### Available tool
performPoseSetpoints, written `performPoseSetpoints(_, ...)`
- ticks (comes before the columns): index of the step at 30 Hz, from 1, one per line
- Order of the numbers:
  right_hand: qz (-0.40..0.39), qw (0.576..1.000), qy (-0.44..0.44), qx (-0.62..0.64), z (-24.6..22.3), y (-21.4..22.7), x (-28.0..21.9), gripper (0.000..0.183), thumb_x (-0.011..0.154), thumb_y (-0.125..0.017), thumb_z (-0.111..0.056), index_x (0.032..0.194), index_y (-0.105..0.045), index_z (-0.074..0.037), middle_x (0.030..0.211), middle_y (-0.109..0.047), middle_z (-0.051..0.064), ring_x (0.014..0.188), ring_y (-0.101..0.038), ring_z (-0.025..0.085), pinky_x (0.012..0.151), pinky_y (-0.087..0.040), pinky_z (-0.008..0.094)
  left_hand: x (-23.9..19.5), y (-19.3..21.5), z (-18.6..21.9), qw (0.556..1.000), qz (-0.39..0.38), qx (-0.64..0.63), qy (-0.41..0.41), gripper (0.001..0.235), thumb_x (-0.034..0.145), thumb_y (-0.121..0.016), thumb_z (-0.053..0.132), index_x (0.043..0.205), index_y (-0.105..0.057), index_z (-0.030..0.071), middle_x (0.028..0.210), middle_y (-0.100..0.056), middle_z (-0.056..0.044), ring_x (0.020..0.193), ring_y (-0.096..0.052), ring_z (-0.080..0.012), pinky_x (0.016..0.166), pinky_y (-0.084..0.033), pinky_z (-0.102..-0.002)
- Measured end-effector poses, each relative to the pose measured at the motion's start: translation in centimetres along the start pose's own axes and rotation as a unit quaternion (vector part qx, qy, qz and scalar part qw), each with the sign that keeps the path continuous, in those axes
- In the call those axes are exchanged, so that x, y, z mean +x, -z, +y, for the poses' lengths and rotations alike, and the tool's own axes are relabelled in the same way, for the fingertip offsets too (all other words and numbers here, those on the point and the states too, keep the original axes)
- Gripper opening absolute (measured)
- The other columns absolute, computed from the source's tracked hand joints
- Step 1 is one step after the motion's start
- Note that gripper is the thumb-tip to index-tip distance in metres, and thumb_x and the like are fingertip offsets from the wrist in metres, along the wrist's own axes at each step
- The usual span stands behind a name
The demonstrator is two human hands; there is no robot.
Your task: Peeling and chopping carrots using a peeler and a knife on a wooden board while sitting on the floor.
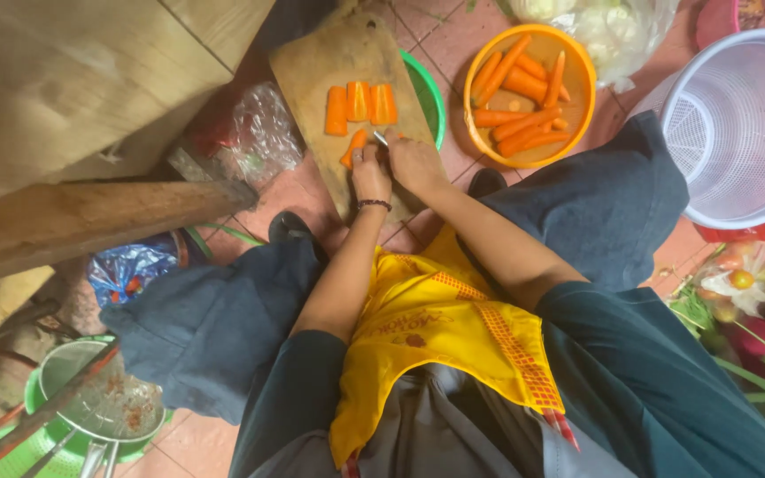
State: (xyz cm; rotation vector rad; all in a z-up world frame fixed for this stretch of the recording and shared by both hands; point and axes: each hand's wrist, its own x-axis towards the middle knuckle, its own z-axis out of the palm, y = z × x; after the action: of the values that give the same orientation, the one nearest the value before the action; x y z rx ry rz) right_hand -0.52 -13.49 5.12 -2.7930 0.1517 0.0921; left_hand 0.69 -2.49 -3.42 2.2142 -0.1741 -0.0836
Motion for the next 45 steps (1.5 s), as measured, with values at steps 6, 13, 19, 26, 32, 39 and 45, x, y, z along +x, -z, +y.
performPoseSetpoints(6,0.007,1.0,-0.026,0.002,0.2,-2.6,-1.4,0.013,0.097,-0.054,-0.011,0.107,-0.057,-0.003,0.086,-0.072,0.025,0.076,-0.071,0.045,0.065,-0.056,0.054,-0.1,-2.9,-3.5,0.999,0.033,0.014,-0.027,0.032,0.092,-0.061,-0.002,0.124,-0.063,0.006,0.122,-0.06,-0.026,0.101,-0.065,-0.046,0.085,-0.055,-0.049)
performPoseSetpoints(13,0.1,0.99,0.01,0.102,0.8,-0.8,0.1,0.031,0.086,-0.059,-0.02,0.11,-0.059,-0.001,0.074,-0.07,0.027,0.07,-0.069,0.046,0.062,-0.055,0.056,0.6,-1.1,-1.6,0.999,0.02,0.001,-0.027,0.03,0.082,-0.067,-0.002,0.111,-0.066,0.004,0.115,-0.061,-0.026,0.099,-0.063,-0.0451,0.087,-0.053,-0.048)
performPoseSetpoints(19,-0.011,1.0,-0.01,-0.007,1.8,-4.9,0.8,0.019,0.103,-0.054,-0.017,0.116,-0.056,-0.003,0.083,-0.071,0.025,0.078,-0.071,0.044,0.068,-0.055,0.055,0.8,-3.6,-4.3,0.997,0.038,-0.067,-0.002,0.025,0.096,-0.06,-0.004,0.118,-0.067,0.005,0.126,-0.062,-0.024,0.112,-0.063,-0.0411,0.095,-0.053,-0.043)
performPoseSetpoints(26,-0.008,0.992,-0.069,0.108,3.6,-2.1,0.8,0.036,0.091,-0.068,-0.028,0.115,-0.055,-0.005,0.084,-0.07,0.026,0.08,-0.068,0.047,0.069,-0.053,0.058,0.5,-1.4,-1.9,0.999,0.023,-0.002,-0.027,0.036,0.078,-0.075,-0.002,0.113,-0.065,0.002,0.117,-0.06,-0.025,0.105,-0.061,-0.043,0.093,-0.051,-0.046)
performPoseSetpoints(32,-0.004,0.996,-0.035,0.08,0.4,0.2,0.5,0.032,0.09,-0.067,-0.024,0.116,-0.058,-0.008,0.083,-0.071,0.025,0.08,-0.069,0.046,0.068,-0.053,0.057,0.5,-2.2,-2.6,0.999,0.045,0.001,-0.022,0.027,0.083,-0.07,-0.003,0.108,-0.063,0.002,0.114,-0.06,-0.024,0.104,-0.061,-0.0435,0.09,-0.052,-0.047)
performPoseSetpoints(39,-0.043,0.999,-0.012,0.03,0.0,-1.2,1.8,0.024,0.093,-0.06,-0.018,0.113,-0.059,-0.006,0.079,-0.072,0.023,0.075,-0.071,0.043,0.066,-0.054,0.056,0.5,-1.9,-2.1,0.998,0.053,-0.017,-0.025,0.027,0.087,-0.06,-0.007,0.111,-0.063,0.003,0.114,-0.061,-0.023,0.103,-0.062,-0.0425,0.088,-0.053,-0.045)
performPoseSetpoints(45,-0.007,0.998,0.011,0.053,0.0,-0.5,0.8,0.022,0.092,-0.056,-0.016,0.11,-0.058,-0.004,0.079,-0.071,0.024,0.072,-0.07,0.043,0.063,-0.053,0.054,0.0,-0.7,-1.2,0.999,0.035,-0.024,-0.033,0.032,0.085,-0.06,-0.007,0.115,-0.063,0.001,0.113,-0.06,-0.024,0.102,-0.061,-0.0441,0.086,-0.052,-0.047)
